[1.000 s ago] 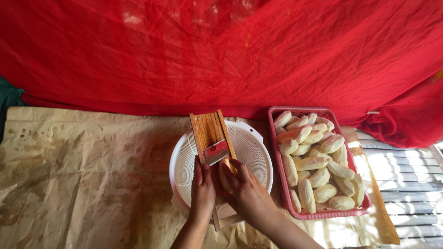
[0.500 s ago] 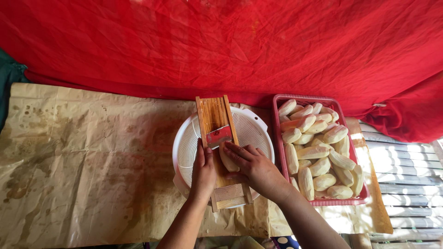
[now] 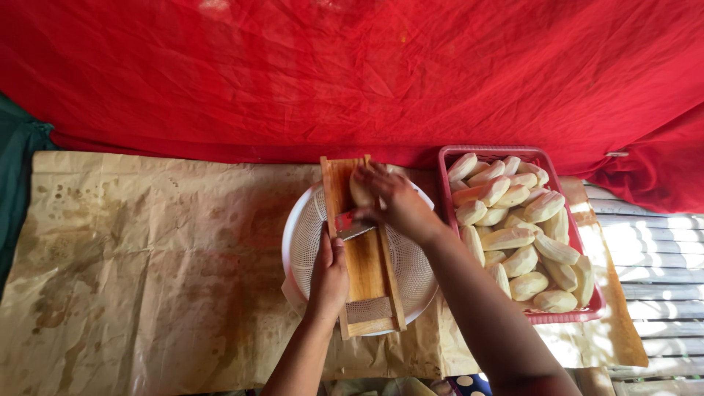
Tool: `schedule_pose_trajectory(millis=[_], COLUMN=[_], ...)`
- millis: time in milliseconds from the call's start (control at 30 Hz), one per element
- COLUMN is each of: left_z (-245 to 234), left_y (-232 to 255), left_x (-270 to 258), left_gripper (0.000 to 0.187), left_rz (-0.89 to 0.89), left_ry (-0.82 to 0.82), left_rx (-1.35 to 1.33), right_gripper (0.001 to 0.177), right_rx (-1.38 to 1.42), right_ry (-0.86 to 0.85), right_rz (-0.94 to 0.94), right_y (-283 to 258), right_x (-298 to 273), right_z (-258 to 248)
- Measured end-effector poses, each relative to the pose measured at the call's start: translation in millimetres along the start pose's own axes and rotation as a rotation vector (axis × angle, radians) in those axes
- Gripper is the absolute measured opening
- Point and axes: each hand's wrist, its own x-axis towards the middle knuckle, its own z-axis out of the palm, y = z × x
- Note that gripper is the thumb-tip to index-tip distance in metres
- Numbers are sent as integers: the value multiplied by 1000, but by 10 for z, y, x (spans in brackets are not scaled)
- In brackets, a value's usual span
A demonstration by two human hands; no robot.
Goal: The person slices bananas using a wooden slicer over a white plastic colander.
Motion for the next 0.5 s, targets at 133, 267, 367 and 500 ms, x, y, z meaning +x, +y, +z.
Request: schedule_pose_trajectory(millis=[133,267,367,500], left_z=[-5,9,21,32], left_y=[-37,-168,-254,-250], left_x=[-6,31,36,80], left_gripper=[52,54,55,54], left_rz=[7,79,75,104], left_ry=[-9,14,30,50], left_rx=[10,14,52,29], right_gripper=[91,79,91,86], right_rx=[229,189,188,141], right_ry=[4,40,-13,-47], right_rz=[50,-56,-12,-117], right_y=[300,83,-333,-683], right_x=[306,59,-356,-786], right_z=[29,-19,-106,-141])
